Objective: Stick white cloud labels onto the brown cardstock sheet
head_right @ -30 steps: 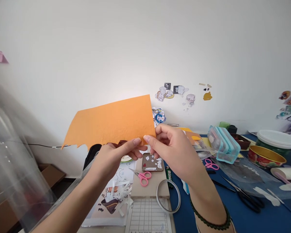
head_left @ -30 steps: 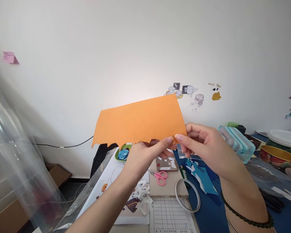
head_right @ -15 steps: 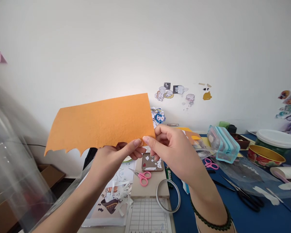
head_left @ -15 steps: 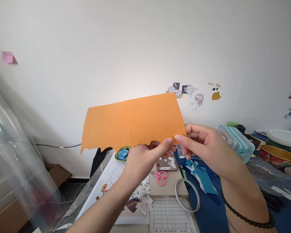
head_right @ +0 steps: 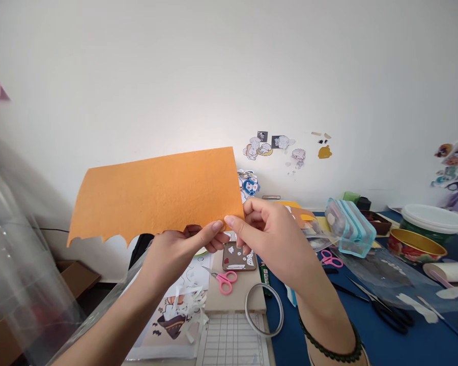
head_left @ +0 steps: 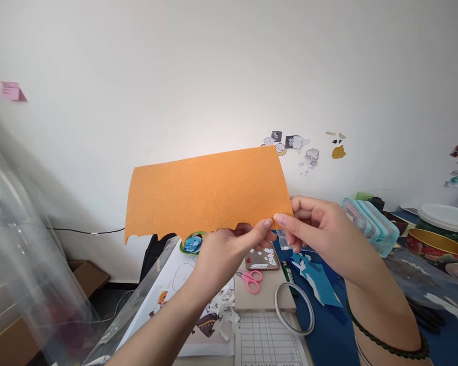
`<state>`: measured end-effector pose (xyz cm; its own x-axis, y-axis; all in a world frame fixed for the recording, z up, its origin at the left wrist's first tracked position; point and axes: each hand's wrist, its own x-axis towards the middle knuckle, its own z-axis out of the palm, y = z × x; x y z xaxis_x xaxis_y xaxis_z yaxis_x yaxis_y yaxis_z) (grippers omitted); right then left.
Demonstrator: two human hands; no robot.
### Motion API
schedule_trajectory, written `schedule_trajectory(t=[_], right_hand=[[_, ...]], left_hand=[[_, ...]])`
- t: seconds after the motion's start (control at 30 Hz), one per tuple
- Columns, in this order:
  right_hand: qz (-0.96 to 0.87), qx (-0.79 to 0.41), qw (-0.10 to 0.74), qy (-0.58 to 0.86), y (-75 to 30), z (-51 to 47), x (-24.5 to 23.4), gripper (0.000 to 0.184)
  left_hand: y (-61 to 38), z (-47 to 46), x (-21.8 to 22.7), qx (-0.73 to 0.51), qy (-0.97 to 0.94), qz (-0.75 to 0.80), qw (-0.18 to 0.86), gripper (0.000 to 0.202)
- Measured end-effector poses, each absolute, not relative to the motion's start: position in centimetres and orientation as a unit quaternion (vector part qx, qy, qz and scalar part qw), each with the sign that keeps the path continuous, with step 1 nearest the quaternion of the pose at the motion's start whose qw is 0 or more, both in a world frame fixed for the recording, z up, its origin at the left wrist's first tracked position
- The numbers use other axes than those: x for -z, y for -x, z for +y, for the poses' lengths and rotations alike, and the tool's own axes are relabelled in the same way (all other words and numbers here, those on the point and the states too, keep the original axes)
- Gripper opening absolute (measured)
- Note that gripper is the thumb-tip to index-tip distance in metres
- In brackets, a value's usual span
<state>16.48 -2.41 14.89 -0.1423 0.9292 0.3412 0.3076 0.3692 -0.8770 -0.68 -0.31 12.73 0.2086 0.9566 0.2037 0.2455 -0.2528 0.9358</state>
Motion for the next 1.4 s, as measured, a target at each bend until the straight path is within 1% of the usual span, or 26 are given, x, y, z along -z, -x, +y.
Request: schedule_trajectory(t=[0.3, 0.57, 0.67, 0.73, 0.8, 0.93, 1.0, 1.13, 1.23, 1.4], right_hand=[[-0.671, -0.321, 0.485, 0.460, -16.0, -2.4, -14.9, 0.026], [-0.685, -0.349, 0.469, 0.434, -16.5, -1.7, -14.8, 0.027], [-0.673, -0.380, 0.491, 0.403, -16.5, -1.2, -14.6, 0.026], [-0.659, -0.402, 0.512, 0.377, -16.3, -0.7, -14.4, 0.024], [-0.650, -0.403, 0.535, 0.358, -16.1, -0.3, -14.1, 0.023], [-0.634, -0.353, 0.597, 0.342, -16.0, 0.3, -13.7, 0.023], [-0.630, -0.337, 0.611, 0.342, -16.1, 0.4, -13.6, 0.022], [-0.638, -0.318, 0.609, 0.348, -16.3, 0.4, -13.6, 0.022], [-0.644, -0.327, 0.611, 0.325, -16.2, 0.2, -13.6, 0.021], [-0.649, -0.315, 0.611, 0.325, -15.9, 0.1, -13.5, 0.022]], left_hand=[[0.9, -0.7, -13.6, -0.377, -0.663, 0.509, 0.399, 0.047], [0.5, -0.8, -13.5, -0.399, -0.668, 0.520, 0.353, 0.036], [0.4, -1.3, -13.8, -0.421, -0.671, 0.497, 0.353, 0.032], [0.5, -1.3, -13.9, -0.421, -0.675, 0.487, 0.362, 0.031], [0.8, -1.0, -13.9, -0.420, -0.675, 0.463, 0.392, 0.029], [1.2, 0.1, -13.6, -0.435, -0.672, 0.342, 0.492, 0.016], [1.2, 0.4, -13.5, -0.449, -0.663, 0.305, 0.516, 0.015], [0.8, 0.5, -13.5, -0.462, -0.652, 0.299, 0.522, 0.017], [0.6, 0.3, -13.4, -0.473, -0.655, 0.306, 0.503, 0.015], [0.6, 0.4, -13.1, -0.490, -0.654, 0.322, 0.479, 0.022]])
